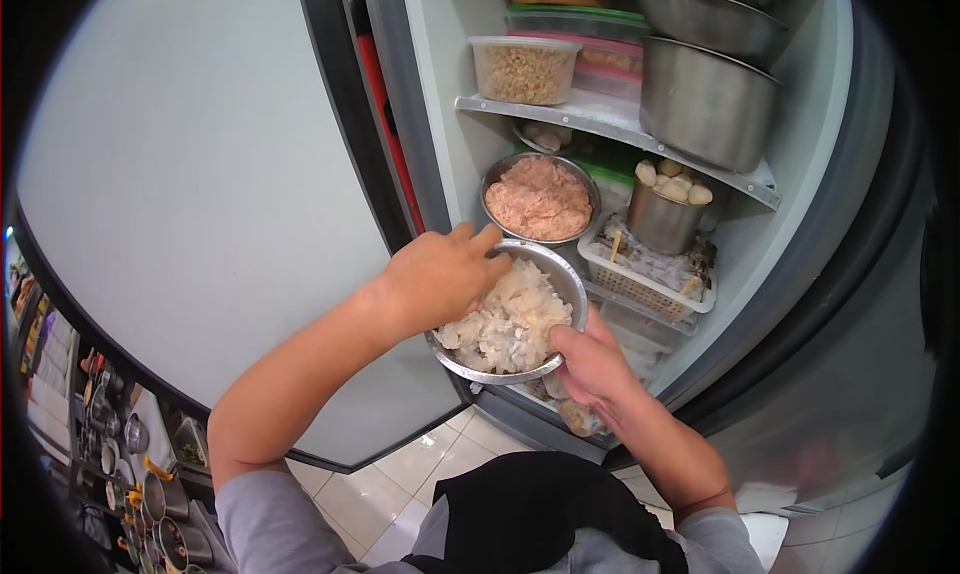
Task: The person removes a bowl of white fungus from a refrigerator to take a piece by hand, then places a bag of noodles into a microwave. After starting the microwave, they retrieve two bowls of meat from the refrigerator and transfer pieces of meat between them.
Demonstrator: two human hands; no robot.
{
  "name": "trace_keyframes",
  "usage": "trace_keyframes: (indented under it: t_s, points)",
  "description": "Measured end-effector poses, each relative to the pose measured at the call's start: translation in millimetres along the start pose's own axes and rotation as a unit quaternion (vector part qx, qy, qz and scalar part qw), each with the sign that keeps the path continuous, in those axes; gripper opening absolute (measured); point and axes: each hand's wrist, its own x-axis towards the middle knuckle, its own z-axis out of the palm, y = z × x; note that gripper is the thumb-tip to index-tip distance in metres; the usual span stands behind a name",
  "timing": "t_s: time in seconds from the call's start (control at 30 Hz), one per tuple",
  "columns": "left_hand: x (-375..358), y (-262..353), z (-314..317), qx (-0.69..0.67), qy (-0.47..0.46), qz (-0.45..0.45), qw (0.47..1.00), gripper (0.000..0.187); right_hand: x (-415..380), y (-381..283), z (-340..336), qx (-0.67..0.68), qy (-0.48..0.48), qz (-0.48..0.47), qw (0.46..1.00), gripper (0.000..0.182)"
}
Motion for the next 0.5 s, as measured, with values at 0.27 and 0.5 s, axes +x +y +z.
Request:
trace_keyframes:
  t_s: [0.27, 0.5]
  points:
    - [2.4, -6.6, 13.4, 0.045, 0.044, -0.016, 0.998, 0.039, 2.9, 1.3, -3.4, 0.005, -0.012, -0.043, 0.999, 0.064]
    - [0.5, -19.9, 23.6, -0.042, 0.070, -0.009, 0.997, 0.030, 3.7, 0.4, -8.2, 0.005, 0.018, 0.000, 1.000, 0.062]
